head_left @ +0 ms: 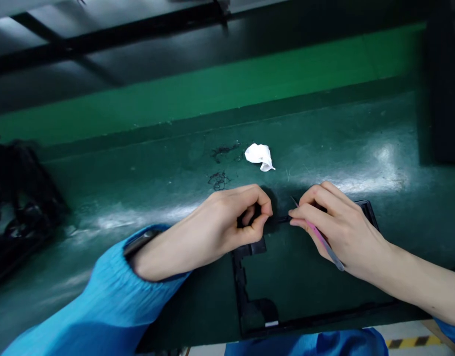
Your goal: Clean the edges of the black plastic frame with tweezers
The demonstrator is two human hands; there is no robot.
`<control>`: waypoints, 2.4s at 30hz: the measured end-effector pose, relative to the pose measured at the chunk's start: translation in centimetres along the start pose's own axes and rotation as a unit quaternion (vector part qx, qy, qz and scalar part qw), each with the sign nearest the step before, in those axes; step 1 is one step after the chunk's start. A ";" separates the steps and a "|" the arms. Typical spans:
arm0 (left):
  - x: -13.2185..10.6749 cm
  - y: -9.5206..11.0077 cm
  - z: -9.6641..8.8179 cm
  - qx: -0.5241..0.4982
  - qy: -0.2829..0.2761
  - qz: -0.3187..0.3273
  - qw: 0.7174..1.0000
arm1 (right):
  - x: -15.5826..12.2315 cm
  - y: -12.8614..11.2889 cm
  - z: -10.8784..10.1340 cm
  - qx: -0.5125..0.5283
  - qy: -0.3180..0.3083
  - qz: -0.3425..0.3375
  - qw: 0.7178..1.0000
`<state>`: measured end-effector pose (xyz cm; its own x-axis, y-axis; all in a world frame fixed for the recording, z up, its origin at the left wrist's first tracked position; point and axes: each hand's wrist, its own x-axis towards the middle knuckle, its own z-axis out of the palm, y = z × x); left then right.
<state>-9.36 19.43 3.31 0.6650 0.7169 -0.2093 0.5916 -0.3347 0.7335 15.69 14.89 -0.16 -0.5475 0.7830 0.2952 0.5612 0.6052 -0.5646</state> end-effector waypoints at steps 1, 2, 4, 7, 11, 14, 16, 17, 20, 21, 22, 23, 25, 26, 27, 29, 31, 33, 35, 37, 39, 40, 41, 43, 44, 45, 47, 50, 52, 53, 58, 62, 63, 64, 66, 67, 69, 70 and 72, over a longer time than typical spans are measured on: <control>0.0 -0.1 -0.1 -0.018 -0.012 -0.009 1.000 | 0.0 0.0 0.0 0.001 0.000 0.000 1.000; -0.1 -0.2 -0.2 -0.034 -0.022 -0.016 0.999 | 0.0 0.0 0.0 0.003 -0.001 0.000 1.000; -0.1 -0.2 -0.4 -0.058 -0.032 -0.029 0.997 | -0.1 0.0 0.0 0.003 0.000 -0.003 1.000; 0.0 0.0 -0.4 -0.074 -0.033 -0.037 0.996 | -0.1 0.1 -0.1 0.001 0.000 -0.005 1.000; 0.1 0.1 -0.2 -0.091 -0.023 -0.029 0.995 | -0.1 0.2 0.0 0.001 -0.004 -0.003 1.000; 0.1 0.0 0.0 -0.100 -0.025 -0.014 0.995 | 0.0 0.1 -0.1 -0.004 -0.005 -0.002 1.000; 0.1 -0.2 0.2 -0.096 -0.027 -0.010 0.995 | 0.0 0.0 -0.2 -0.008 -0.006 -0.001 1.000; 0.1 -0.2 0.2 -0.093 -0.028 -0.010 0.995 | 0.0 0.0 -0.2 -0.010 -0.005 -0.001 1.000; 0.0 -0.3 0.2 -0.087 -0.030 -0.011 0.996 | 0.1 -0.1 -0.3 -0.011 0.000 -0.005 1.000; 0.1 -0.3 0.1 -0.085 -0.031 -0.011 0.996 | 0.1 -0.1 -0.3 -0.011 0.002 -0.006 1.000; 0.1 -0.2 0.1 -0.084 -0.031 -0.011 0.996 | 0.1 -0.1 -0.2 -0.010 0.003 -0.005 1.000; 0.1 -0.2 0.1 -0.080 -0.030 -0.012 0.996 | 0.1 -0.1 -0.2 -0.010 0.003 -0.005 1.000; 0.1 0.0 0.0 -0.066 -0.030 -0.014 0.997 | 0.1 -0.1 -0.2 -0.009 0.004 -0.004 1.000; 0.2 0.1 -0.1 -0.055 -0.029 -0.012 0.998 | 0.1 0.0 -0.1 -0.009 0.004 -0.005 1.000; 0.2 0.2 -0.1 -0.045 -0.028 -0.006 0.999 | 0.0 0.0 -0.1 -0.008 0.003 -0.005 1.000; 0.3 0.3 -0.2 -0.027 -0.021 0.009 0.999 | 0.0 0.0 -0.2 -0.007 0.001 -0.005 1.000; 0.3 0.3 -0.4 -0.016 -0.012 0.023 1.000 | -0.1 0.0 -0.2 -0.008 -0.001 -0.006 1.000; 0.2 0.3 -0.5 -0.005 -0.010 0.039 0.999 | -0.1 0.0 -0.3 -0.009 -0.002 -0.005 1.000; 0.0 0.2 -0.6 0.018 -0.006 0.059 0.998 | 0.0 0.0 -0.3 -0.009 -0.004 -0.003 1.000; -0.5 0.3 -0.7 0.056 0.001 0.078 0.995 | 0.0 0.0 -0.3 -0.010 -0.005 -0.002 1.000; -1.0 0.7 -0.9 0.094 0.011 0.083 0.992 | 0.0 -0.1 -0.3 -0.010 -0.005 -0.004 1.000; -1.3 0.9 -0.9 0.109 0.016 0.081 0.991 | 0.0 -0.1 -0.3 -0.010 -0.005 -0.004 1.000; -1.4 1.1 -0.9 0.120 0.020 0.078 0.990 | 0.1 -0.1 -0.3 -0.009 -0.005 -0.005 1.000; -1.6 1.5 -0.9 0.131 0.027 0.078 0.988 | 0.1 -0.1 -0.3 -0.010 -0.004 -0.006 1.000; -1.6 1.6 -0.8 0.133 0.028 0.082 0.987 | 0.1 -0.1 -0.3 -0.011 -0.002 -0.007 1.000; -1.5 1.7 -0.7 0.134 0.027 0.086 0.987 | 0.1 -0.1 -0.4 -0.012 -0.001 -0.007 1.000; -1.3 1.6 -0.4 0.139 0.026 0.092 0.986 | 0.2 -0.1 -0.4 -0.013 0.001 -0.005 1.000; -1.1 1.3 0.2 0.165 0.023 0.102 0.981 | 0.2 -0.1 -0.3 -0.011 0.000 -0.005 1.000; -1.2 1.2 0.8 0.202 0.038 0.120 0.971 | 0.2 -0.1 -0.2 -0.010 0.003 -0.007 1.000; -1.2 1.3 1.2 0.225 0.052 0.132 0.964 | 0.1 -0.1 -0.2 -0.009 0.004 -0.008 1.000; -1.4 1.9 3.0 0.346 0.133 0.179 0.911 | -0.2 0.0 -0.1 -0.005 -0.001 -0.001 1.000; -1.3 1.8 3.9 0.364 0.167 0.194 0.896 | -0.2 0.0 -0.1 -0.011 -0.003 0.002 1.000; -1.3 1.7 4.0 0.359 0.169 0.191 0.898 | -0.1 0.0 -0.1 -0.012 -0.002 0.001 1.000; -1.3 1.5 4.0 0.352 0.173 0.187 0.901 | 0.0 0.0 -0.1 -0.013 -0.001 0.001 1.000; -1.3 1.1 4.1 0.327 0.175 0.177 0.912 | 0.1 0.0 -0.1 -0.015 0.003 -0.001 1.000; -1.4 0.9 4.1 0.310 0.175 0.171 0.919 | 0.1 0.0 -0.1 -0.014 0.004 -0.002 1.000; -1.5 0.6 3.9 0.271 0.173 0.156 0.934 | 0.1 0.0 -0.1 -0.013 0.007 -0.004 1.000; -1.5 0.4 3.8 0.249 0.168 0.146 0.943 | 0.1 0.0 -0.1 -0.013 0.007 -0.005 1.000; -1.6 0.3 3.5 0.202 0.156 0.125 0.959 | 0.0 0.0 -0.2 -0.015 0.008 -0.005 1.000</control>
<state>-8.67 16.02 1.56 0.6773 0.7106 0.1908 0.6015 -0.6841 0.4125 15.80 14.90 0.02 -0.5428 0.7790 0.3140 0.5736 0.6169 -0.5390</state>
